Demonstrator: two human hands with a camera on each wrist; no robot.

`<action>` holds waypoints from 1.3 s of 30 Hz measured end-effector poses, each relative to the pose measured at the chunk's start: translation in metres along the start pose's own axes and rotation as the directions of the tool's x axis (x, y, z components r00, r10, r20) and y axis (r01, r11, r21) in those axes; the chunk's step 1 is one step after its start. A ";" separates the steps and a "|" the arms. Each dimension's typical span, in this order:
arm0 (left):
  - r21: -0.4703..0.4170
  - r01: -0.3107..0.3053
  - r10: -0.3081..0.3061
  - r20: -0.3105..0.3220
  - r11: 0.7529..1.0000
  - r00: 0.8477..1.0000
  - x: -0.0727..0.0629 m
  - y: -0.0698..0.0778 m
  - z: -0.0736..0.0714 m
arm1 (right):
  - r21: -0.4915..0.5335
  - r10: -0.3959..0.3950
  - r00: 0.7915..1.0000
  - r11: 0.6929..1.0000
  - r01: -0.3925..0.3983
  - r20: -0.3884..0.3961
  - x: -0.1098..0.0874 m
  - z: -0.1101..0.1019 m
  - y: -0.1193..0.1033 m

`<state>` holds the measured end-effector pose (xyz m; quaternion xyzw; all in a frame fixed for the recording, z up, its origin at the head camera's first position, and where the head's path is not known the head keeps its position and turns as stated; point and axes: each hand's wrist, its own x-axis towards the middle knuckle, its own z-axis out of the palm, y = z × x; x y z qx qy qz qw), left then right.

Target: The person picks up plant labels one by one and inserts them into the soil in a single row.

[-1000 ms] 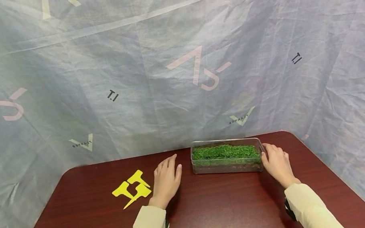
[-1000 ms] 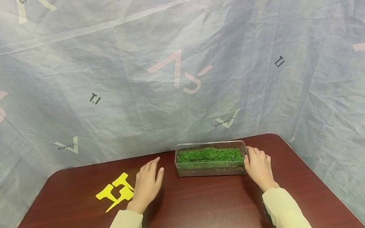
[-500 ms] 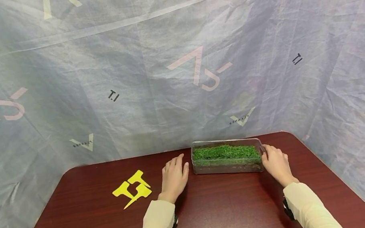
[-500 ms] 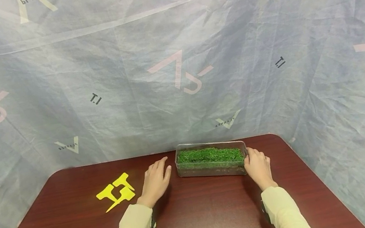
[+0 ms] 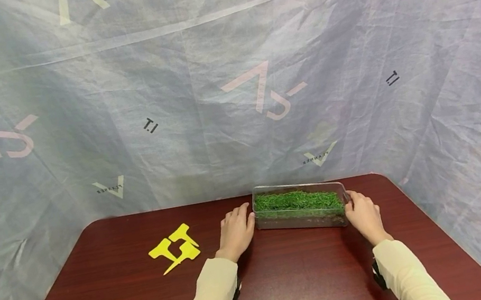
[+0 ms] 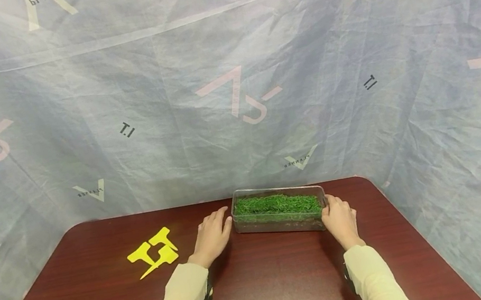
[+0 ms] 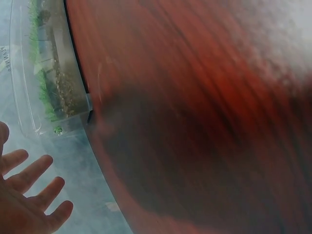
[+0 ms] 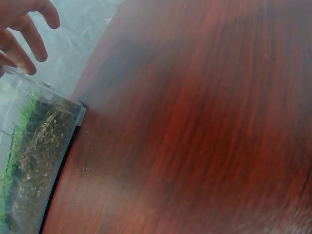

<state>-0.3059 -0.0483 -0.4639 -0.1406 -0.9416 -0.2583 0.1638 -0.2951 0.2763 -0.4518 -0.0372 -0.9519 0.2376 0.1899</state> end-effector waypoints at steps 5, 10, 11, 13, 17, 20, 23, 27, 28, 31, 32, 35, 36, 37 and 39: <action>-0.011 0.018 -0.017 0.046 1.000 0.999 0.002 0.004 0.002 | 0.008 0.012 1.000 1.000 -0.012 0.016 0.000 0.001 0.000; -0.020 0.010 -0.008 0.061 1.000 0.998 0.002 0.006 0.004 | 0.016 0.010 1.000 1.000 -0.010 0.009 -0.001 0.001 0.001; -0.023 0.010 -0.008 0.067 1.000 0.998 0.002 0.006 0.005 | 0.017 0.008 1.000 1.000 -0.008 0.005 -0.001 0.001 0.001; -0.027 0.011 -0.009 0.078 1.000 0.997 0.002 0.007 0.005 | 0.020 0.006 1.000 1.000 -0.005 -0.004 0.000 0.002 0.002; -0.057 0.016 -0.010 0.107 0.998 0.994 0.003 0.009 0.003 | 0.027 -0.001 1.000 1.000 0.002 -0.020 0.001 0.003 0.003; -0.073 0.022 -0.013 0.125 0.997 0.992 0.005 0.011 0.002 | 0.031 -0.005 1.000 0.999 0.006 -0.021 0.001 0.003 0.002; -0.074 0.027 -0.017 0.130 0.997 0.991 0.005 0.013 0.001 | 0.033 -0.002 1.000 0.999 0.003 -0.024 0.001 0.002 0.002; -0.068 0.016 -0.009 0.110 0.998 0.994 0.005 0.013 0.000 | 0.037 -0.006 1.000 0.999 0.007 -0.028 0.002 0.003 0.002; -0.064 0.010 -0.004 0.103 0.998 0.995 0.004 0.012 0.000 | 0.039 -0.008 1.000 0.999 0.009 -0.027 0.002 0.003 0.002; -0.056 -0.007 0.012 0.081 0.998 0.997 0.003 0.011 -0.002 | 0.039 -0.012 1.000 0.999 0.013 -0.025 0.001 0.004 0.002; -0.052 -0.013 0.017 0.074 0.999 0.997 0.003 0.011 -0.002 | 0.042 -0.015 1.000 0.999 0.016 -0.020 0.001 0.004 0.001; -0.034 -0.021 0.023 0.057 0.999 0.998 0.002 0.010 -0.003 | 0.055 -0.024 1.000 0.998 0.025 -0.007 -0.001 0.003 0.000; -0.029 -0.019 0.020 0.052 0.999 0.998 0.002 0.010 -0.003 | 0.059 -0.029 1.000 0.998 0.029 -0.005 -0.002 0.002 -0.001; -0.022 -0.016 0.017 0.048 1.000 0.999 0.002 0.010 -0.003 | 0.063 -0.033 0.999 0.997 0.034 -0.004 -0.002 0.002 -0.002; -0.006 -0.007 0.007 0.041 1.000 0.999 0.003 0.011 -0.004 | 0.066 -0.040 0.999 0.997 0.039 0.000 -0.003 0.001 -0.002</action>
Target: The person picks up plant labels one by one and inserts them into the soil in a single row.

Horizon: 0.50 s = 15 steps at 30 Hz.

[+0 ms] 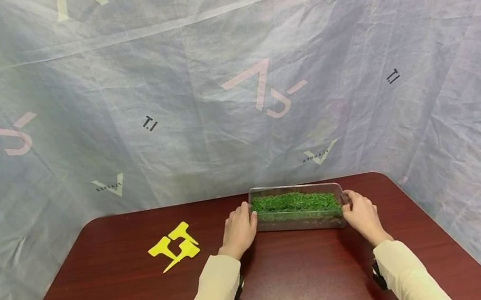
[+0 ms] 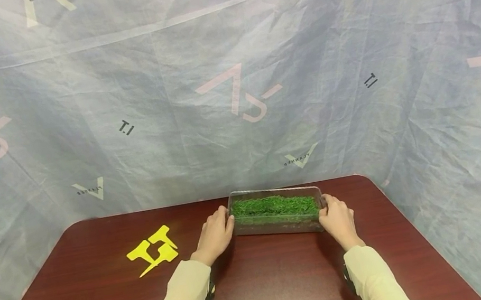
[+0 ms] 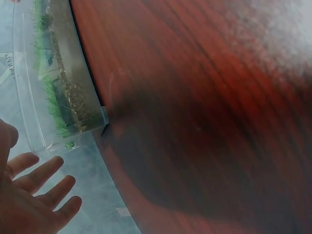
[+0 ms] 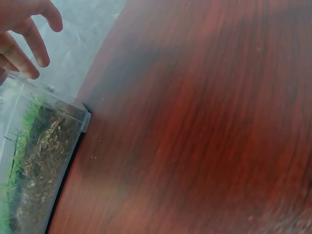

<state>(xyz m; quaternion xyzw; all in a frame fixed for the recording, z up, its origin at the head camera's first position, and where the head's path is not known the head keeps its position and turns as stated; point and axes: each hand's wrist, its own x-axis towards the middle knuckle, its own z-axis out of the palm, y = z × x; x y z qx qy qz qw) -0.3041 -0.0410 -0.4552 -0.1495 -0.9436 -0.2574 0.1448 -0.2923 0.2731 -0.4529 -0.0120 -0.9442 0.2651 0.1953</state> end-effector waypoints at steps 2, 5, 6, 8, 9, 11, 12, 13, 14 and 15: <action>0.004 0.009 -0.009 -0.003 1.000 1.000 0.000 0.000 -0.001 | 0.000 -0.004 1.000 1.000 0.004 0.004 -0.001 0.000 -0.001; 0.007 0.025 -0.025 -0.001 1.000 1.000 0.001 -0.001 -0.001 | 0.000 -0.004 1.000 1.000 0.004 0.010 -0.002 0.001 -0.002; 0.007 0.030 -0.030 -0.001 1.000 1.000 0.001 -0.001 -0.001 | 0.001 -0.006 1.000 1.000 0.006 0.011 -0.002 0.001 -0.002; 0.008 0.041 -0.041 0.001 0.999 0.999 0.000 -0.003 -0.001 | 0.006 -0.009 1.000 1.000 0.009 0.015 -0.004 0.001 -0.003; 0.011 0.047 -0.047 0.001 0.999 0.999 0.000 -0.003 -0.001 | 0.007 -0.011 1.000 1.000 0.010 0.017 -0.004 0.002 -0.003; 0.011 0.056 -0.056 -0.003 0.998 0.998 0.000 -0.004 -0.001 | 0.009 -0.016 1.000 1.000 0.016 0.022 -0.005 0.002 -0.005; 0.013 0.058 -0.058 -0.007 0.998 0.998 0.000 -0.005 -0.001 | 0.008 -0.020 1.000 1.000 0.019 0.024 -0.006 0.002 -0.005; 0.014 0.060 -0.060 -0.010 0.998 0.998 0.000 -0.005 -0.001 | 0.009 -0.021 0.999 1.000 0.020 0.026 -0.006 0.002 -0.006; 0.016 0.061 -0.061 -0.016 0.998 0.998 0.000 -0.006 -0.001 | 0.008 -0.025 0.999 1.000 0.025 0.027 -0.007 0.002 -0.006; 0.019 0.064 -0.063 -0.022 0.998 0.998 0.000 -0.006 -0.001 | 0.005 -0.026 0.999 1.000 0.026 0.026 -0.007 0.002 -0.007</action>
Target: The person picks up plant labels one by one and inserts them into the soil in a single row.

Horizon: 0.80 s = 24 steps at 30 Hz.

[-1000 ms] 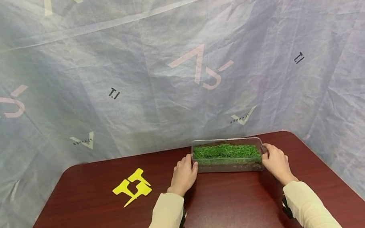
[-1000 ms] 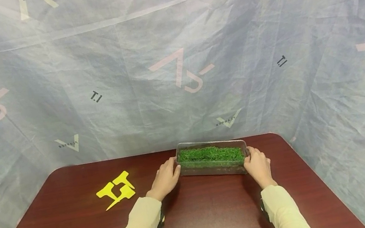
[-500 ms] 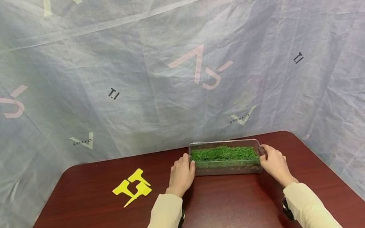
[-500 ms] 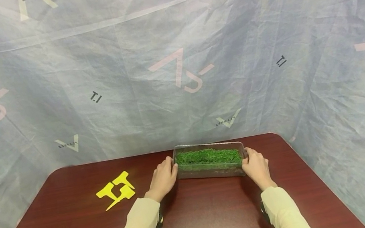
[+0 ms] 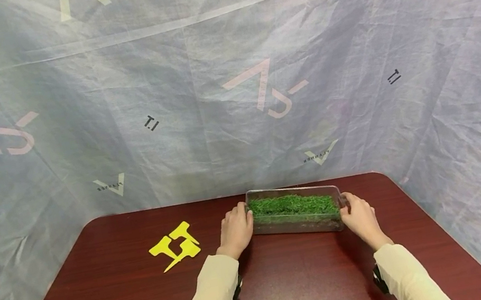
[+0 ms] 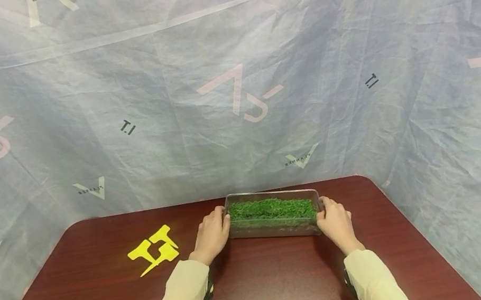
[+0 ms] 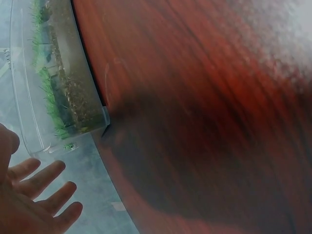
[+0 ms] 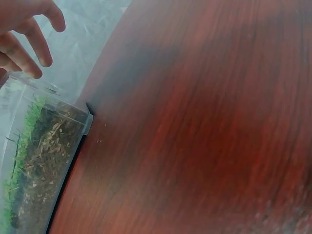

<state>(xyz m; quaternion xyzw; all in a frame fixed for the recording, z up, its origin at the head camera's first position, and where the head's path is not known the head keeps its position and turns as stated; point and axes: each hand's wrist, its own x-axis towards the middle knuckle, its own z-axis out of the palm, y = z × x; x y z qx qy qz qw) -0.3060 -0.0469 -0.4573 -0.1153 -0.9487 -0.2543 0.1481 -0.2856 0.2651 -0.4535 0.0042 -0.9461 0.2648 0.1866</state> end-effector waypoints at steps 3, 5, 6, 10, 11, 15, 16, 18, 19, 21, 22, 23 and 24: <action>0.003 0.007 -0.007 -0.015 1.000 1.000 0.000 -0.002 0.000 | -0.003 -0.003 1.000 1.000 0.003 0.007 -0.001 0.001 -0.002; 0.002 0.013 -0.012 -0.021 1.000 1.000 -0.001 -0.003 0.000 | -0.005 -0.006 1.000 1.000 0.006 0.012 -0.002 0.001 -0.003; -0.002 0.014 -0.014 -0.023 1.000 1.000 -0.001 -0.003 -0.001 | -0.007 -0.005 1.000 1.000 0.005 0.014 -0.003 0.001 -0.003; -0.011 0.011 -0.011 -0.022 1.000 1.000 -0.003 -0.005 -0.005 | -0.003 -0.012 1.000 1.000 0.012 0.018 -0.004 0.000 -0.006; -0.011 0.011 -0.011 -0.018 1.000 1.000 -0.004 -0.005 -0.006 | -0.002 -0.015 1.000 1.000 0.015 0.018 -0.005 0.000 -0.007; 0.001 0.009 -0.009 -0.021 1.000 1.000 -0.006 -0.008 -0.008 | 0.000 -0.042 0.999 0.999 0.042 -0.004 -0.009 0.000 -0.010; 0.003 0.012 -0.012 -0.021 1.000 1.000 -0.007 -0.009 -0.009 | -0.003 -0.050 0.999 0.999 0.050 -0.014 -0.010 0.001 -0.010; 0.007 0.012 -0.012 -0.024 1.000 1.000 -0.008 -0.010 -0.009 | -0.010 -0.067 0.997 0.998 0.066 -0.038 -0.011 0.003 -0.010; 0.010 0.010 -0.010 -0.026 1.000 1.000 -0.010 -0.011 -0.010 | -0.011 -0.071 0.997 0.997 0.071 -0.043 -0.012 0.003 -0.011; 0.010 0.006 -0.005 -0.030 1.000 1.000 -0.013 -0.013 -0.011 | -0.015 -0.073 0.996 0.997 0.072 -0.041 -0.013 0.004 -0.012; 0.009 0.002 -0.002 -0.032 1.000 1.000 -0.014 -0.013 -0.012 | -0.016 -0.072 0.997 0.997 0.072 -0.035 -0.013 0.004 -0.012; 0.010 -0.002 0.002 -0.034 1.000 0.999 -0.015 -0.014 -0.013 | -0.016 -0.072 0.997 0.997 0.072 -0.028 -0.014 0.004 -0.013; 0.013 -0.006 0.007 -0.035 1.000 0.999 -0.017 -0.015 -0.013 | -0.013 -0.067 0.998 0.998 0.067 -0.015 -0.014 0.004 -0.014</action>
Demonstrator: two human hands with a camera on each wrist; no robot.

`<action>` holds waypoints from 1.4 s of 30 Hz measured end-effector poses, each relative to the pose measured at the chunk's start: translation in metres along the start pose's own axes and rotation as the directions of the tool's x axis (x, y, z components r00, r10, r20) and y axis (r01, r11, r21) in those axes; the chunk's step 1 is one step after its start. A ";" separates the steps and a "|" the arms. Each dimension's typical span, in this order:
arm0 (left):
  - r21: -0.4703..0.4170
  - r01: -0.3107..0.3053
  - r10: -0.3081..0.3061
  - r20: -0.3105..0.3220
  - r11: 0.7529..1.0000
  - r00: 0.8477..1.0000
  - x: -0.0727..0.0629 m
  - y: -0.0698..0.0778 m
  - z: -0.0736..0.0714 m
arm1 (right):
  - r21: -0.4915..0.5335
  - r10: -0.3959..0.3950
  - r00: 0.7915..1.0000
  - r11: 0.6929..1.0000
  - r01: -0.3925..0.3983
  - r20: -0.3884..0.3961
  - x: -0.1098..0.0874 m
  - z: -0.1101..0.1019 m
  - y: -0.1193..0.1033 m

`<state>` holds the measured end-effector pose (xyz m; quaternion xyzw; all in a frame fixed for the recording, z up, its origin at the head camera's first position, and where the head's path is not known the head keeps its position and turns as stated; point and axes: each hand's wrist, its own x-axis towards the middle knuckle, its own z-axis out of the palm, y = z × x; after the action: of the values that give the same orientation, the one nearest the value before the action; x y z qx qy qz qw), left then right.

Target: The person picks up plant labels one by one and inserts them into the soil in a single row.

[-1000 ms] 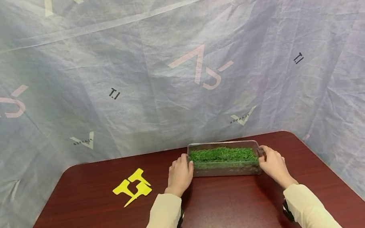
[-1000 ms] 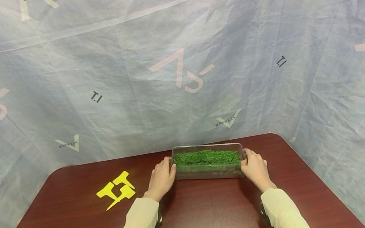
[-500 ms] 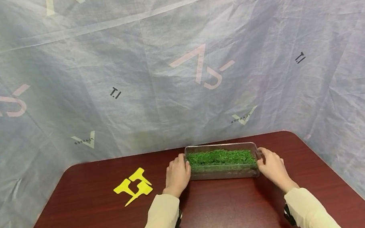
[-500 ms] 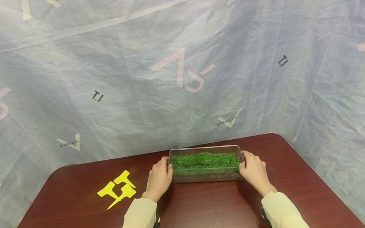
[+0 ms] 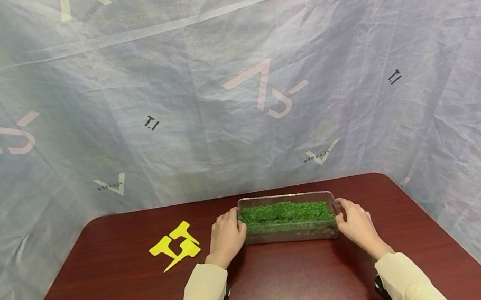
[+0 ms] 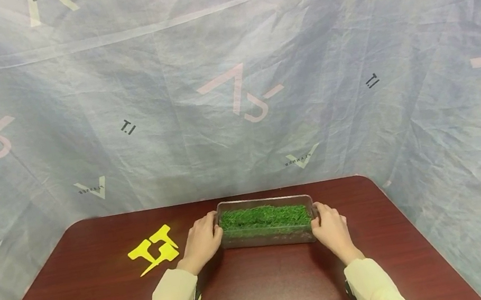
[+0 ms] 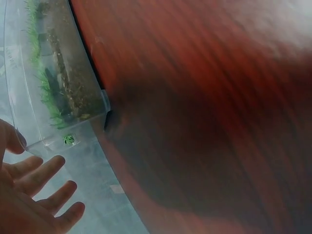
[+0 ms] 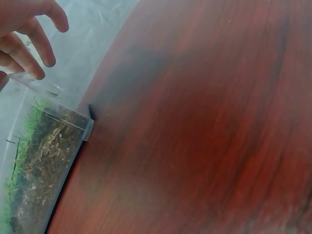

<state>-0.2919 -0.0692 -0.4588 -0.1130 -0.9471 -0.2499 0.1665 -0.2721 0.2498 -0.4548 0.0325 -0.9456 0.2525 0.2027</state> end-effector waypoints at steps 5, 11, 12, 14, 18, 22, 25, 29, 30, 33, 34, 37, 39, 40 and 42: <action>0.013 -0.007 0.007 0.005 1.000 1.000 -0.007 -0.004 -0.004 | 0.002 -0.005 1.000 1.000 0.005 0.024 -0.002 -0.001 -0.003; 0.041 -0.010 0.009 0.027 0.999 1.000 -0.018 -0.008 -0.011 | 0.009 -0.031 0.998 0.999 0.030 0.051 -0.008 -0.001 -0.008; 0.047 -0.014 0.013 0.032 0.999 0.999 -0.020 -0.008 -0.012 | 0.011 -0.037 0.998 0.999 0.036 0.058 -0.010 -0.001 -0.009; 0.055 -0.020 0.018 0.041 0.998 0.999 -0.024 -0.010 -0.016 | 0.014 -0.048 0.997 0.999 0.047 0.068 -0.013 -0.001 -0.011; 0.070 -0.034 0.031 0.048 0.997 0.998 -0.034 -0.011 -0.023 | 0.010 -0.070 0.995 0.998 0.070 0.069 -0.018 -0.001 -0.015; 0.096 -0.048 0.044 0.042 0.994 0.998 -0.042 -0.012 -0.029 | 0.001 -0.087 0.993 0.996 0.087 0.074 -0.022 -0.001 -0.019; 0.112 -0.056 0.051 0.040 0.992 0.998 -0.048 -0.013 -0.032 | -0.003 -0.093 0.992 0.996 0.093 0.081 -0.026 -0.001 -0.022; 0.129 -0.065 0.062 0.029 0.990 0.998 -0.055 -0.015 -0.036 | 0.004 -0.104 0.991 0.995 0.104 0.084 -0.030 0.000 -0.026; 0.134 -0.066 0.063 0.026 0.989 0.998 -0.056 -0.016 -0.037 | 0.005 -0.108 0.991 0.994 0.108 0.084 -0.031 0.000 -0.026; 0.145 -0.065 0.062 0.026 0.987 0.998 -0.061 -0.018 -0.039 | 0.001 -0.123 0.989 0.992 0.123 0.082 -0.034 0.001 -0.029; 0.149 -0.065 0.062 0.026 0.987 0.998 -0.062 -0.018 -0.040 | -0.002 -0.127 0.989 0.992 0.128 0.081 -0.035 0.001 -0.030; 0.153 -0.062 0.058 0.029 0.986 0.998 -0.067 -0.019 -0.043 | -0.010 -0.139 0.987 0.990 0.141 0.082 -0.038 0.002 -0.032; 0.150 -0.059 0.055 0.031 0.987 0.998 -0.069 -0.019 -0.045 | -0.011 -0.150 0.986 0.988 0.151 0.077 -0.041 0.003 -0.033; 0.145 -0.057 0.053 0.031 0.988 0.998 -0.071 -0.019 -0.046 | -0.009 -0.155 0.985 0.988 0.156 0.073 -0.042 0.003 -0.033; 0.137 -0.052 0.048 0.033 0.989 0.998 -0.074 -0.020 -0.047 | -0.009 -0.165 0.984 0.986 0.166 0.066 -0.045 0.003 -0.033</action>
<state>-0.2177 -0.1196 -0.4563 -0.1285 -0.9614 -0.1780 0.1659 -0.2265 0.2179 -0.4596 0.1176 -0.9475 0.2269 0.1921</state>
